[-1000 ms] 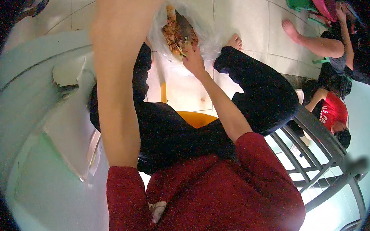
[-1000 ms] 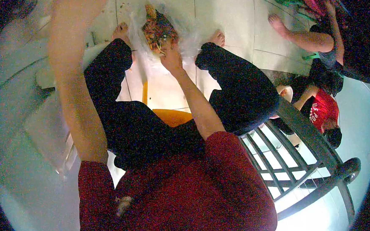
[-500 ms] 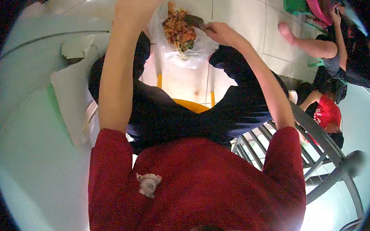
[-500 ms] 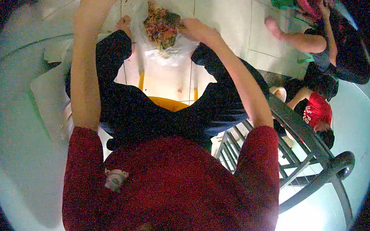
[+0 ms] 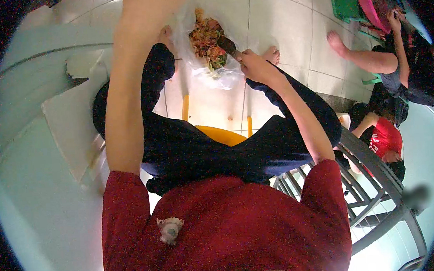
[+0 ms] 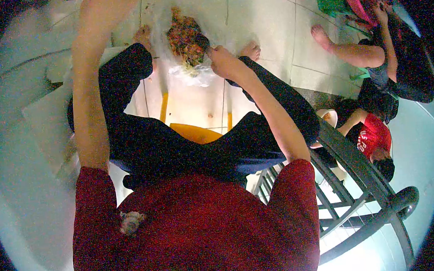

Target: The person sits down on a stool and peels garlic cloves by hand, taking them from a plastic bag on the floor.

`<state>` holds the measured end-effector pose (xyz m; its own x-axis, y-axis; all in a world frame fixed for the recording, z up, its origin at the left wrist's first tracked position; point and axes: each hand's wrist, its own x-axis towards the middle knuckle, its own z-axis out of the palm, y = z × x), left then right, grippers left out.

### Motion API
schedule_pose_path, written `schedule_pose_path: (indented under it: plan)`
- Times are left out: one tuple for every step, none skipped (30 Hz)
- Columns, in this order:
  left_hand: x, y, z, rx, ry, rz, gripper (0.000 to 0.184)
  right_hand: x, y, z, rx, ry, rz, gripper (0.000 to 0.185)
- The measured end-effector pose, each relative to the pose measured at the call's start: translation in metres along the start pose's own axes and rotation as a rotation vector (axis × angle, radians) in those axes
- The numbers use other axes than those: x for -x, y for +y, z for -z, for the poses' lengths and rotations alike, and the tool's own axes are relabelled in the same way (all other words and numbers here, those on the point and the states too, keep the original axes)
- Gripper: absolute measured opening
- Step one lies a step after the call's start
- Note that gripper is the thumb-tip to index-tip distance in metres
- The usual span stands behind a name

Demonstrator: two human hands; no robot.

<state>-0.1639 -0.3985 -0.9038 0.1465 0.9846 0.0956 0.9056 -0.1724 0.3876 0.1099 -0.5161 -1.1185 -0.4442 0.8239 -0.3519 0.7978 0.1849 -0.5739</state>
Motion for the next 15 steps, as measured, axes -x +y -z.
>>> schedule_pose_path:
  plan:
    - [0.002, 0.002, 0.002, 0.016, 0.0, -0.003, 0.04, -0.001, 0.0, 0.005, 0.0, 0.002, 0.004, 0.021]
    - [0.001, 0.004, 0.004, 0.031, 0.003, -0.009, 0.04, -0.002, 0.002, 0.012, 0.042, -0.081, 0.021, 0.021]
    - [-0.001, 0.004, 0.006, 0.028, 0.013, -0.01, 0.04, -0.006, 0.003, 0.019, 0.087, -0.164, 0.04, 0.02]
    - [-0.001, 0.005, 0.007, 0.026, -0.044, 0.008, 0.04, -0.007, 0.004, 0.023, 0.09, -0.162, 0.046, 0.02]
    - [-0.001, 0.007, 0.008, 0.024, -0.104, 0.024, 0.04, -0.007, 0.005, 0.027, 0.025, -0.166, 0.022, 0.019]
    - [-0.001, 0.007, 0.007, 0.02, -0.102, 0.017, 0.04, -0.007, 0.004, 0.029, -0.041, -0.164, -0.003, 0.018]
    - [0.0, 0.008, 0.005, 0.008, -0.077, -0.001, 0.04, -0.003, 0.003, 0.027, -0.044, -0.158, -0.003, 0.018]
    - [0.0, 0.01, 0.004, -0.003, -0.052, -0.017, 0.04, 0.002, 0.0, 0.024, -0.034, -0.064, -0.004, 0.018]
    - [0.001, 0.011, 0.006, -0.003, -0.046, -0.017, 0.04, 0.003, 0.0, 0.023, -0.022, 0.03, -0.002, 0.018]
    - [0.003, 0.015, 0.01, 0.022, -0.063, -0.007, 0.038, 0.001, 0.001, 0.024, -0.017, 0.032, 0.005, 0.018]
    - [0.004, 0.018, 0.012, 0.048, -0.086, 0.003, 0.037, 0.0, 0.002, 0.023, 0.013, 0.044, 0.063, 0.017]
    - [0.004, 0.02, 0.01, 0.046, -0.084, 0.005, 0.037, -0.002, 0.002, 0.021, 0.041, 0.055, 0.12, 0.017]
    - [0.005, 0.022, 0.008, -0.001, -0.067, -0.015, 0.036, -0.002, 0.0, 0.021, 0.04, 0.056, 0.122, 0.017]
    - [0.006, 0.023, 0.005, -0.046, -0.051, -0.037, 0.034, -0.002, -0.003, 0.019, 0.054, 0.093, 0.115, 0.017]
    - [0.004, 0.021, 0.001, -0.047, -0.051, -0.038, 0.034, -0.002, -0.006, 0.018, 0.069, 0.131, 0.107, 0.017]
